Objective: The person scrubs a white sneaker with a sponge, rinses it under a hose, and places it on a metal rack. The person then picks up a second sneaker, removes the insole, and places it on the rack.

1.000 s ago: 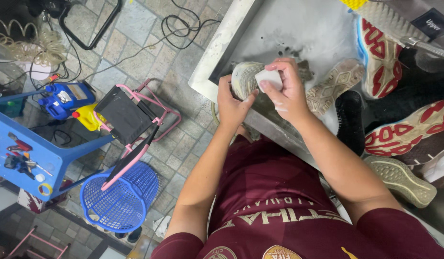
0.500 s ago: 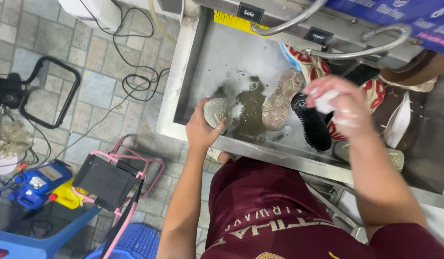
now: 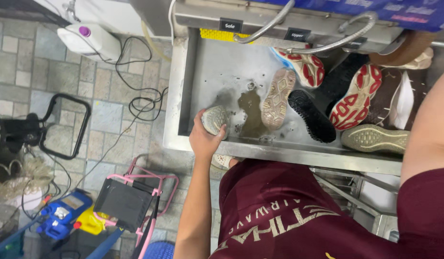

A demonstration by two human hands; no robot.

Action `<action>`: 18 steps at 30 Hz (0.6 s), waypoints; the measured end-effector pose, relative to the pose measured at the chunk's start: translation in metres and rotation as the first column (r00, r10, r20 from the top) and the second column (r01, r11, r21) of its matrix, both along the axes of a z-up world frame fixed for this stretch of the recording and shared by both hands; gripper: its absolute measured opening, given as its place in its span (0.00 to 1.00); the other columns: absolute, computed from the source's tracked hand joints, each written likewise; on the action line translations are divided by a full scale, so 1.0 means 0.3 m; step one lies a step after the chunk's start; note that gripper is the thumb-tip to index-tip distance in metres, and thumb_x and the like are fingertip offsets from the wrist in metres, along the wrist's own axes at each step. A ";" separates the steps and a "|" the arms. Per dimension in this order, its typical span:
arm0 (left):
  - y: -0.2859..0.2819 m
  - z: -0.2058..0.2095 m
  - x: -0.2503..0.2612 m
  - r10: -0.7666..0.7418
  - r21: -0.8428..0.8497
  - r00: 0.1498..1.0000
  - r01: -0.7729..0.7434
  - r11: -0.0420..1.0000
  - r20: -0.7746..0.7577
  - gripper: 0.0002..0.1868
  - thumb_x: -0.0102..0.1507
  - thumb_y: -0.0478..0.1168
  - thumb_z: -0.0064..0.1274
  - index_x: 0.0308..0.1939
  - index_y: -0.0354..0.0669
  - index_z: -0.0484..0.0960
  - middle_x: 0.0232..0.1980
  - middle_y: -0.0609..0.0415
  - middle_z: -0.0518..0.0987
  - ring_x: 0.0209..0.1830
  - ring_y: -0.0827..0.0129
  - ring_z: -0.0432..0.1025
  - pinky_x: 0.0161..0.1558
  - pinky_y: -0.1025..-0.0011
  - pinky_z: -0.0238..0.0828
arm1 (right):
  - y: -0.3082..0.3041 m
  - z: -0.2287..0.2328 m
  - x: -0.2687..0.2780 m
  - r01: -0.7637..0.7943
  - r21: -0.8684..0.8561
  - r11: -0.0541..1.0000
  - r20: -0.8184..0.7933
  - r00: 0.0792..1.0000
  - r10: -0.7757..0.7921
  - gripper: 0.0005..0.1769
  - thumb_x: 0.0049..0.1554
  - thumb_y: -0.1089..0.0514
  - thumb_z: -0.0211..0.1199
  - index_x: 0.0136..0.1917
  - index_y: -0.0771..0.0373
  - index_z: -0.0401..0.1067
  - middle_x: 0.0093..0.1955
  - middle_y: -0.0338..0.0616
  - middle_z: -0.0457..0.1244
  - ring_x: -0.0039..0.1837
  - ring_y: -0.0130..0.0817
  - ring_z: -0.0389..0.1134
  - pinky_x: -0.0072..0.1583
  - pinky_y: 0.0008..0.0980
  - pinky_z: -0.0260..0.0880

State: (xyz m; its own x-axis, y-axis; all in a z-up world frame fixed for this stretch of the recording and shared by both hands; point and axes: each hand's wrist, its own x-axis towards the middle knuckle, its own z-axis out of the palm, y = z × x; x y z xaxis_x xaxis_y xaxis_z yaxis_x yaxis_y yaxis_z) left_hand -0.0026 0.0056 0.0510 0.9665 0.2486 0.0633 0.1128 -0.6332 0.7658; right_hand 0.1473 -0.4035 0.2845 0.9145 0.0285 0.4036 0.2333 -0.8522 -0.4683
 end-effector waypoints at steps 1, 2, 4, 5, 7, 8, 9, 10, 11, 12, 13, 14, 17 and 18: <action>0.003 0.000 0.004 -0.003 -0.003 1.000 0.003 1.000 0.009 0.43 0.51 0.54 0.70 0.65 0.46 0.69 0.52 0.43 0.82 0.49 0.48 0.79 0.47 0.59 0.75 | -0.007 0.000 0.003 0.009 0.006 1.000 0.003 1.000 -0.009 0.10 0.57 0.59 0.56 0.46 0.68 0.73 0.48 0.54 0.68 0.46 0.37 0.70 0.51 0.34 0.72; 0.001 -0.001 0.005 -0.007 -0.007 1.000 0.007 1.000 0.015 0.43 0.51 0.54 0.70 0.65 0.46 0.69 0.52 0.43 0.82 0.49 0.48 0.79 0.47 0.59 0.75 | -0.012 0.001 -0.009 0.016 0.006 1.000 0.008 1.000 -0.016 0.10 0.57 0.59 0.56 0.46 0.68 0.73 0.48 0.54 0.68 0.46 0.37 0.70 0.51 0.34 0.72; 0.005 0.000 0.005 -0.008 -0.009 1.000 0.008 1.000 0.022 0.43 0.50 0.54 0.70 0.65 0.45 0.69 0.52 0.43 0.83 0.48 0.48 0.79 0.47 0.59 0.76 | -0.049 0.033 -0.053 0.024 0.017 1.000 0.015 1.000 -0.025 0.09 0.56 0.59 0.57 0.46 0.67 0.73 0.47 0.53 0.68 0.45 0.36 0.70 0.51 0.34 0.72; 0.005 0.001 0.007 -0.011 -0.009 1.000 0.011 1.000 0.012 0.43 0.50 0.54 0.70 0.65 0.45 0.69 0.52 0.42 0.83 0.48 0.47 0.79 0.47 0.59 0.76 | -0.074 0.049 -0.086 0.023 0.026 0.999 0.015 1.000 -0.024 0.09 0.56 0.59 0.57 0.46 0.67 0.73 0.47 0.53 0.68 0.45 0.36 0.70 0.50 0.34 0.72; 0.006 0.004 0.010 -0.027 -0.004 1.000 0.027 1.000 -0.015 0.44 0.50 0.54 0.70 0.65 0.44 0.69 0.51 0.42 0.83 0.48 0.47 0.79 0.46 0.58 0.76 | -0.134 0.075 -0.174 0.034 0.034 0.999 0.018 0.999 -0.035 0.09 0.56 0.60 0.58 0.46 0.66 0.74 0.46 0.52 0.69 0.45 0.36 0.70 0.50 0.34 0.72; 0.004 0.004 0.009 -0.036 -0.002 0.999 0.036 0.999 -0.007 0.45 0.50 0.54 0.70 0.66 0.43 0.68 0.51 0.41 0.83 0.47 0.46 0.79 0.46 0.58 0.76 | -0.127 0.062 -0.162 0.047 0.034 0.998 0.016 0.999 -0.047 0.08 0.56 0.60 0.58 0.46 0.66 0.74 0.45 0.52 0.69 0.45 0.35 0.70 0.50 0.34 0.71; 0.003 0.002 0.012 -0.044 0.000 0.999 0.044 0.999 0.001 0.46 0.50 0.54 0.70 0.67 0.42 0.68 0.51 0.40 0.82 0.47 0.46 0.79 0.46 0.58 0.76 | -0.114 0.046 -0.152 0.063 0.030 0.998 0.018 0.998 -0.063 0.08 0.55 0.60 0.58 0.46 0.66 0.74 0.45 0.51 0.69 0.45 0.35 0.70 0.50 0.34 0.71; 0.008 0.004 0.010 -0.034 0.005 0.999 0.034 0.999 0.007 0.47 0.50 0.54 0.70 0.68 0.41 0.67 0.51 0.40 0.82 0.47 0.46 0.79 0.45 0.58 0.76 | -0.091 0.030 -0.126 0.062 0.031 0.998 0.011 0.998 -0.062 0.08 0.55 0.60 0.58 0.46 0.66 0.74 0.45 0.51 0.69 0.44 0.35 0.70 0.49 0.34 0.71; 0.011 0.005 0.015 -0.034 -0.003 0.999 0.034 0.999 -0.019 0.47 0.50 0.54 0.70 0.68 0.42 0.68 0.50 0.40 0.83 0.47 0.45 0.79 0.46 0.58 0.76 | -0.066 0.017 -0.109 0.063 0.028 0.998 0.004 0.998 -0.063 0.08 0.55 0.60 0.59 0.46 0.66 0.74 0.44 0.50 0.69 0.44 0.35 0.70 0.49 0.34 0.71; 0.010 0.003 0.014 -0.024 -0.010 0.998 0.023 1.000 -0.050 0.48 0.50 0.54 0.70 0.69 0.42 0.68 0.49 0.40 0.83 0.47 0.45 0.79 0.46 0.57 0.76 | -0.045 0.003 -0.095 0.053 0.027 0.998 -0.012 0.999 -0.053 0.08 0.55 0.60 0.59 0.46 0.65 0.74 0.44 0.50 0.69 0.44 0.34 0.70 0.49 0.33 0.71; 0.011 0.003 0.011 -0.014 -0.018 0.997 0.012 1.000 -0.081 0.48 0.50 0.54 0.70 0.69 0.42 0.68 0.49 0.40 0.83 0.46 0.45 0.79 0.46 0.57 0.76 | -0.045 0.001 -0.110 0.043 0.026 0.999 -0.022 0.999 -0.042 0.07 0.55 0.60 0.59 0.45 0.65 0.74 0.44 0.49 0.69 0.44 0.34 0.70 0.49 0.33 0.71; 0.011 0.003 0.012 -0.016 -0.014 0.998 0.015 1.000 -0.065 0.47 0.50 0.54 0.70 0.69 0.42 0.68 0.49 0.40 0.83 0.46 0.45 0.79 0.46 0.58 0.76 | -0.055 0.004 -0.123 0.043 0.023 0.999 -0.028 0.999 -0.043 0.07 0.55 0.60 0.60 0.45 0.65 0.75 0.43 0.49 0.69 0.44 0.34 0.70 0.49 0.33 0.71; 0.007 0.002 0.021 -0.016 -0.005 1.000 0.016 1.000 -0.024 0.46 0.50 0.55 0.70 0.67 0.41 0.69 0.49 0.41 0.83 0.46 0.46 0.79 0.46 0.58 0.76 | -0.098 -0.023 -0.137 0.028 0.029 0.999 -0.071 0.997 -0.026 0.07 0.54 0.61 0.60 0.45 0.64 0.75 0.42 0.48 0.70 0.43 0.33 0.70 0.48 0.33 0.71; 0.007 0.001 0.016 -0.017 -0.004 1.000 0.017 1.000 -0.026 0.46 0.50 0.54 0.70 0.67 0.41 0.69 0.49 0.41 0.83 0.46 0.46 0.79 0.46 0.58 0.76 | -0.102 -0.051 -0.141 0.038 0.016 0.999 -0.078 0.996 -0.036 0.07 0.54 0.61 0.61 0.45 0.64 0.75 0.42 0.47 0.70 0.43 0.33 0.70 0.48 0.33 0.71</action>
